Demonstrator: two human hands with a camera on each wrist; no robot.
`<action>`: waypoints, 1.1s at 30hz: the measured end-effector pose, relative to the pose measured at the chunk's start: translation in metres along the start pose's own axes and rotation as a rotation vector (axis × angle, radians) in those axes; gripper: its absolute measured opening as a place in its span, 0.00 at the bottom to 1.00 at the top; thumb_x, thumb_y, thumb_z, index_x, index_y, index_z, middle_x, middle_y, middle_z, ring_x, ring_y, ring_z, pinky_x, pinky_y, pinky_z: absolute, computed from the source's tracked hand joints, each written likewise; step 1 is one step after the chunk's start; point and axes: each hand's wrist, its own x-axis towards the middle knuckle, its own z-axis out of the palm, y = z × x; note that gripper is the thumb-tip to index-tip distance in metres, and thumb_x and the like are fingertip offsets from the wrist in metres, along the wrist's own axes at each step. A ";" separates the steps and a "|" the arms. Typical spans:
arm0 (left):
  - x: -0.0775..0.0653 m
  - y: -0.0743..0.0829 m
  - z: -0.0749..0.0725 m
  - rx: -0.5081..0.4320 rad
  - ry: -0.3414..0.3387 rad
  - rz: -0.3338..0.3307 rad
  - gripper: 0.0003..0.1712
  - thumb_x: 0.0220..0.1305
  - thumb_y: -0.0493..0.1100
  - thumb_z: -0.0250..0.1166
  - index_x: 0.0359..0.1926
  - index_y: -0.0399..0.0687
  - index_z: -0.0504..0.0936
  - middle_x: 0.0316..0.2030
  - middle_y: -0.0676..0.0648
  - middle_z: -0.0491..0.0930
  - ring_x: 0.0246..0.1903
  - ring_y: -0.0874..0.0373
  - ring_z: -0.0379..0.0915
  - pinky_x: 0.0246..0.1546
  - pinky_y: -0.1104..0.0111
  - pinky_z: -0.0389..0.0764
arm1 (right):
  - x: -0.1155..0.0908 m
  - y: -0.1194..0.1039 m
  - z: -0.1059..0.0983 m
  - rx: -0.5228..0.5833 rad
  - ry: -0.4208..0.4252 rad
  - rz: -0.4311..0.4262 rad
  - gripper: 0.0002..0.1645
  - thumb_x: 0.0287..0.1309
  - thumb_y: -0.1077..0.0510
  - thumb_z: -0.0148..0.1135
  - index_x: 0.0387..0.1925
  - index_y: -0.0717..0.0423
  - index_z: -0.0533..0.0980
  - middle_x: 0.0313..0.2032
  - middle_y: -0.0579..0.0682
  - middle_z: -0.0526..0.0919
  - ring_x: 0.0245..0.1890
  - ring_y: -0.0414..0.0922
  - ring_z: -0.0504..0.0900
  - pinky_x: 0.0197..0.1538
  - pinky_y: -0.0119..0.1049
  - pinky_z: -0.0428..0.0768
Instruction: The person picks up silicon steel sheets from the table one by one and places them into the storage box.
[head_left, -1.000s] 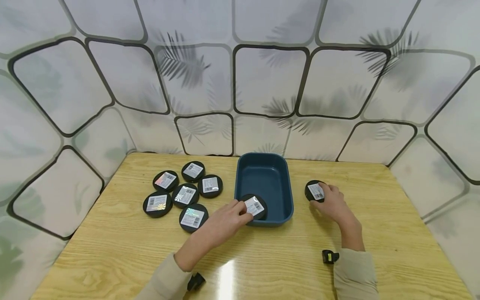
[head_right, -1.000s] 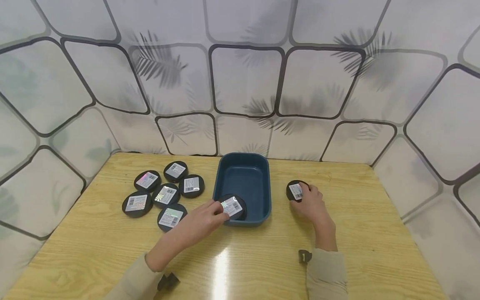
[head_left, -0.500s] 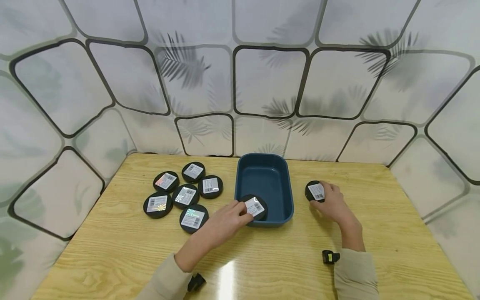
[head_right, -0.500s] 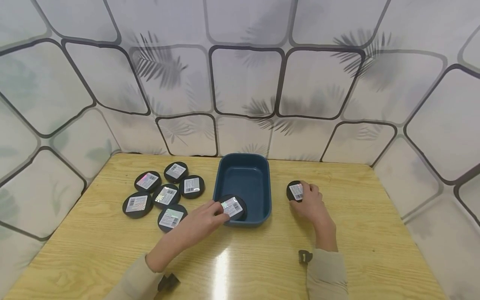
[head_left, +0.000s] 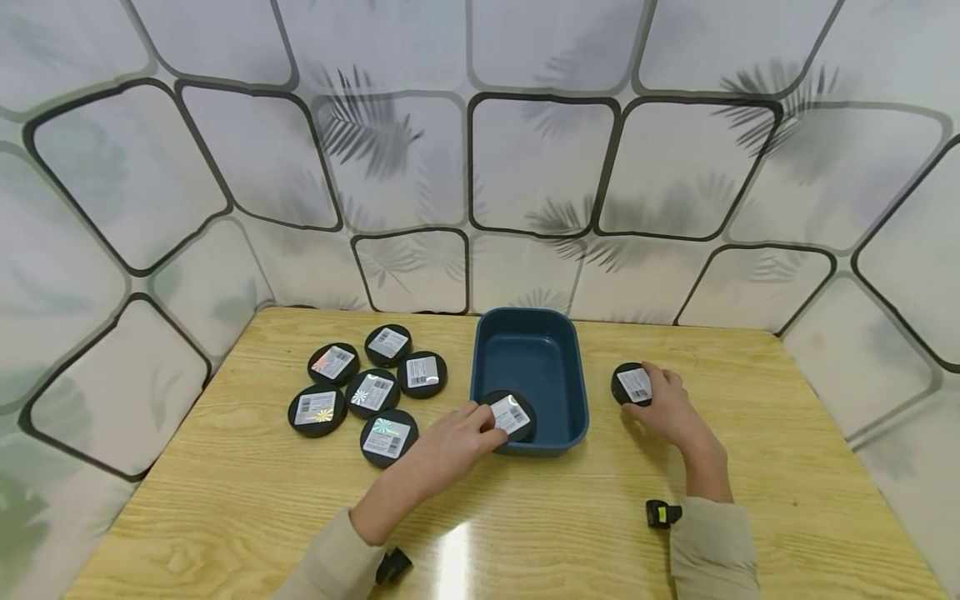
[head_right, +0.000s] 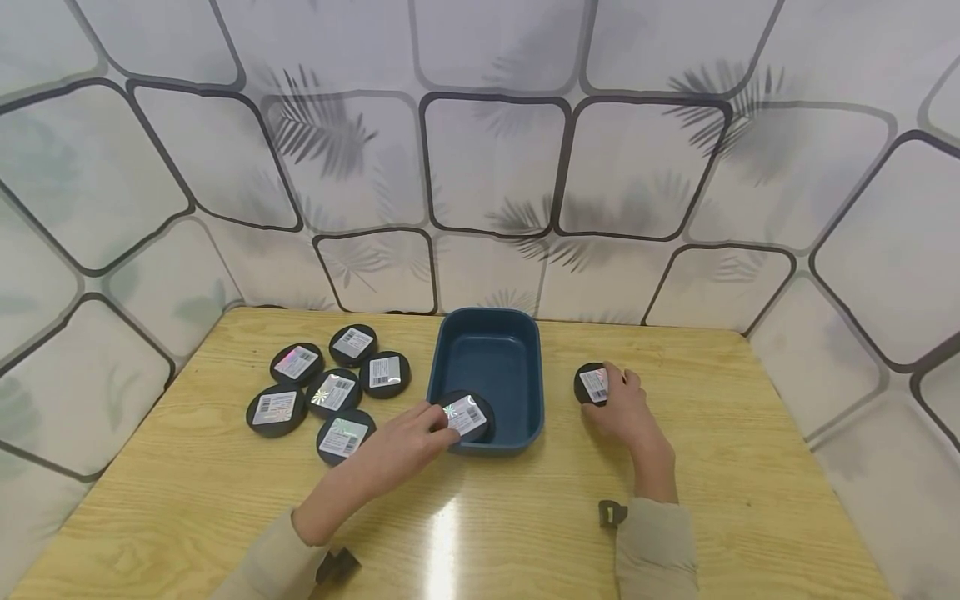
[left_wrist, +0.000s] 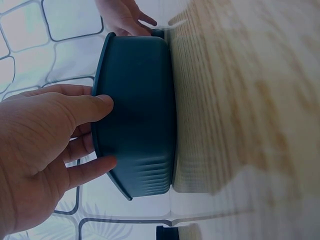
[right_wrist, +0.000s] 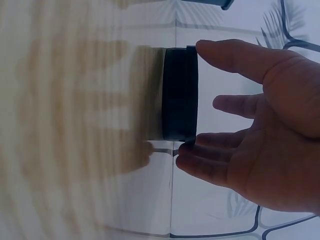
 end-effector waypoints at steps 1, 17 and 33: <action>0.000 0.000 0.000 0.001 -0.003 -0.001 0.09 0.62 0.36 0.68 0.43 0.53 0.84 0.37 0.50 0.75 0.35 0.57 0.70 0.34 0.71 0.76 | 0.001 0.001 0.000 0.005 -0.001 0.001 0.51 0.63 0.57 0.63 0.73 0.74 0.44 0.66 0.83 0.46 0.62 0.77 0.57 0.58 0.69 0.66; 0.002 0.002 0.000 0.004 -0.028 -0.010 0.09 0.63 0.37 0.67 0.43 0.54 0.84 0.37 0.50 0.75 0.35 0.57 0.70 0.34 0.72 0.75 | 0.010 0.001 -0.002 0.031 0.014 0.026 0.55 0.61 0.56 0.65 0.74 0.72 0.41 0.67 0.82 0.45 0.63 0.75 0.55 0.59 0.70 0.63; 0.000 0.001 0.001 0.010 0.017 -0.001 0.09 0.62 0.37 0.68 0.41 0.54 0.84 0.36 0.51 0.74 0.34 0.58 0.69 0.33 0.71 0.75 | 0.019 0.001 -0.002 -0.035 -0.004 0.027 0.59 0.54 0.55 0.71 0.74 0.70 0.43 0.66 0.82 0.51 0.56 0.73 0.66 0.55 0.67 0.69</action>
